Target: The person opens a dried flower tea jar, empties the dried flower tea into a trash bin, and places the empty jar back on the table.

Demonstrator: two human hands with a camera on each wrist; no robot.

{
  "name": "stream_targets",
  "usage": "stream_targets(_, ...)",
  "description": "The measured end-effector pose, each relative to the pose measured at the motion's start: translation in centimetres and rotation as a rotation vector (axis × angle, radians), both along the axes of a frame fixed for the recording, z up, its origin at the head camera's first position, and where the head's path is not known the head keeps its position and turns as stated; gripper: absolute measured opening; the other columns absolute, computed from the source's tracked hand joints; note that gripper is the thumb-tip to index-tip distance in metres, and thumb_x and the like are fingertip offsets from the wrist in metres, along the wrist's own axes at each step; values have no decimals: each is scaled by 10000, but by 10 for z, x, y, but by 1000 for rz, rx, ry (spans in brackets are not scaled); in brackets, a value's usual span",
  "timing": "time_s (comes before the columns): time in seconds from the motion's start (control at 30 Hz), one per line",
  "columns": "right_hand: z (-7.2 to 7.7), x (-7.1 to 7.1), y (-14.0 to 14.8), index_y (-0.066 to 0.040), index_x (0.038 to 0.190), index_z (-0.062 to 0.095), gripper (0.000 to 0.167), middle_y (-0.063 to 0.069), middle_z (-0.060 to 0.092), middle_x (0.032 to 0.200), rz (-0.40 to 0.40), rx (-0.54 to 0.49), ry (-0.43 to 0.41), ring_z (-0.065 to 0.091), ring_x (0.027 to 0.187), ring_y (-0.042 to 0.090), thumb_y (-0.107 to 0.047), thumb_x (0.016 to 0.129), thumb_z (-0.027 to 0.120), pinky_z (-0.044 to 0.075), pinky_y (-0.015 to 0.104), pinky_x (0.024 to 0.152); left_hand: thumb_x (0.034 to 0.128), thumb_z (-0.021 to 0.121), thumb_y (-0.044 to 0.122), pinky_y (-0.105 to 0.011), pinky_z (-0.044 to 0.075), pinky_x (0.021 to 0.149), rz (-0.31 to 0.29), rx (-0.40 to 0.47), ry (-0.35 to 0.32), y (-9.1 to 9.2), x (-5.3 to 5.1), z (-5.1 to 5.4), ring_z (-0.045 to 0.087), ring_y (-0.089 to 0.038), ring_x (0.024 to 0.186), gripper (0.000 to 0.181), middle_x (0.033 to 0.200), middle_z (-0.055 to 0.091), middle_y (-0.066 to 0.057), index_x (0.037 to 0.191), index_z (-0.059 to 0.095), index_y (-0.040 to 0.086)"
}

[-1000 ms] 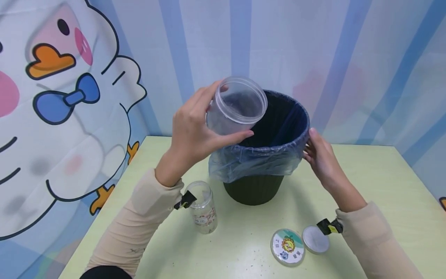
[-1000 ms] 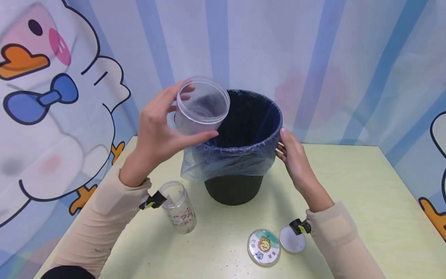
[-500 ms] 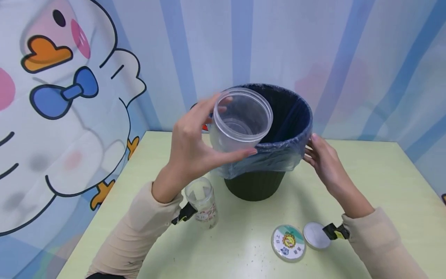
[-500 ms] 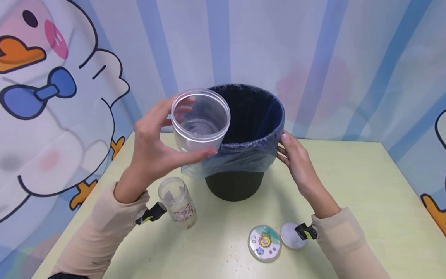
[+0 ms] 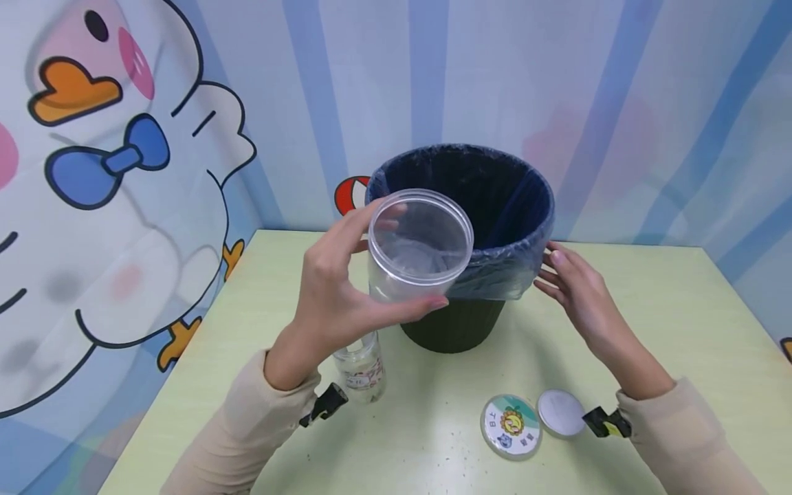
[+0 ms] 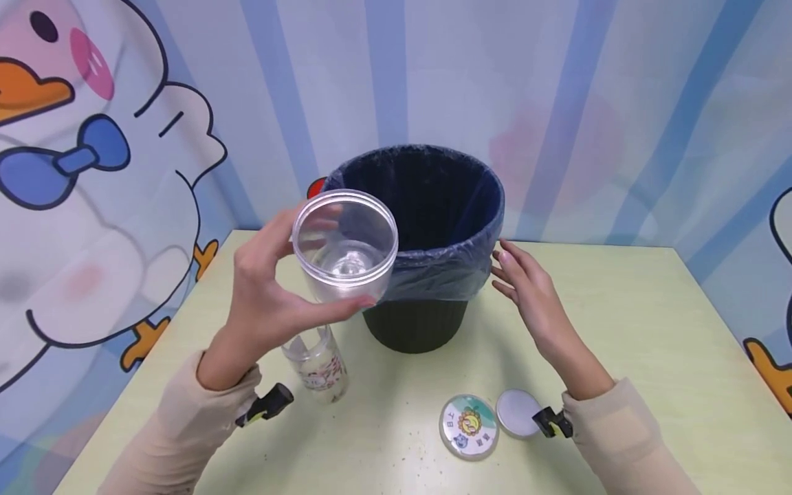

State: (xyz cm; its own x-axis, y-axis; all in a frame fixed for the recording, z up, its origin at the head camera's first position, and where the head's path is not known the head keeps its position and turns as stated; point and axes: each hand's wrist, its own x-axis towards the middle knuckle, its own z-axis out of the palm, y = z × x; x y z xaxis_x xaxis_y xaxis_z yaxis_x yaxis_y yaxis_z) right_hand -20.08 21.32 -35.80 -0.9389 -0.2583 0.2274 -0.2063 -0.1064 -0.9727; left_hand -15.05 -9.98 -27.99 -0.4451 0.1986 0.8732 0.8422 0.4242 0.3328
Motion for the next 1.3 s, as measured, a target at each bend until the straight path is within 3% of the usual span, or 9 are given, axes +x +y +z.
stream_targets(0.23,-3,5,2,131,1520,179,647,362,212,1533,0,27,-6,540,1188,32,-302,1090,391,434,184,989,606,928,464,-364,565,764,-36,29,-21,0,11,-5,622,-227,1064,888,1185,672,-77,1305,605,21)
stream_targets(0.5,-7,6,5,123,1523,183,653,360,203,1542,2,55,-36,537,1183,21,-315,1088,395,438,182,981,607,935,459,-353,566,751,-65,2,-123,2,23,-19,604,-205,1112,906,1235,654,-63,1331,582,46)
stream_targets(0.97,-15,12,2,140,1510,201,631,320,263,1516,-4,70,-38,542,1174,16,-294,1092,389,443,180,975,574,967,380,-377,574,752,-103,5,-197,5,25,-48,609,-207,1112,924,1245,646,-42,1346,565,71)
stream_targets(1.3,-19,11,3,156,1502,190,625,245,337,1459,-15,51,-61,567,1139,0,-274,1092,387,449,178,966,576,972,360,-355,569,824,-104,-8,-291,6,23,-70,609,-197,1128,960,1282,624,-27,1388,529,105)
